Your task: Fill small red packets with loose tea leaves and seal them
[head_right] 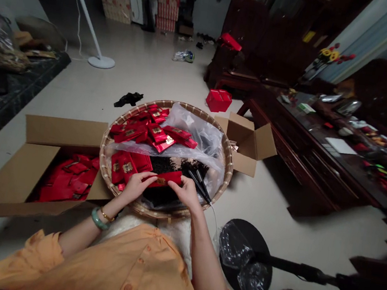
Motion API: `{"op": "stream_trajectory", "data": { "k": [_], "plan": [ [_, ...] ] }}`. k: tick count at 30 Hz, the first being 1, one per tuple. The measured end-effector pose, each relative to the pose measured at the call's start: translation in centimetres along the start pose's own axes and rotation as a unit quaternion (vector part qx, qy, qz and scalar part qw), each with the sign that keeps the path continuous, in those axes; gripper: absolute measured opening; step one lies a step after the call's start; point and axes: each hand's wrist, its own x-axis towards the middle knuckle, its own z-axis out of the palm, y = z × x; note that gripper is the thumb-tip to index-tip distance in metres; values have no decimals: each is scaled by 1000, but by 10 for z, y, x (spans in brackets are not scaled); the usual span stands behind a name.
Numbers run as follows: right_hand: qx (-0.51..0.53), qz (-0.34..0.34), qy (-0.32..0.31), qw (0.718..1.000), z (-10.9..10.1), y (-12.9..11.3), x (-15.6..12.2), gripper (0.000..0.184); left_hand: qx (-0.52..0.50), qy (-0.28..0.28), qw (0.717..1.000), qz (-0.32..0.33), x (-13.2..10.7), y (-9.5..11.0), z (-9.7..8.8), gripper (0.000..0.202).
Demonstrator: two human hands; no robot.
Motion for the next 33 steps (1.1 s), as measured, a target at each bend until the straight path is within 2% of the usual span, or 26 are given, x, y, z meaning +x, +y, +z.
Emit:
{"op": "stream_trajectory", "data": {
  "k": [4, 6, 10, 16, 19, 22, 29, 33],
  "plan": [
    [50, 26, -104, 993, -2, 0, -3, 41, 14, -29, 999, 11, 0, 2, -4, 25],
    [54, 54, -121, 990, -2, 2, -3, 45, 18, -46, 999, 13, -1, 1, -4, 27],
    [46, 84, -102, 990, 0, 7, -1, 52, 15, -59, 998, 3, 0, -2, -5, 30],
    [110, 52, -104, 987, 6, 12, -3, 52, 22, -26, 999, 15, 13, 1, -15, 30],
    [146, 54, -103, 982, 5, 14, -1, 51, 35, -50, 998, 22, 17, 5, -18, 31],
    [142, 85, -107, 980, 2, 17, 2, 54, 17, -70, 997, 23, 18, 5, -20, 29],
    [150, 95, -94, 980, 4, 20, 3, 59, -119, -5, 991, -69, 27, -3, -16, 39],
    [185, 96, -125, 970, 10, 12, 4, 59, -118, -13, 989, -84, 26, -6, -12, 42]
  ]
}}
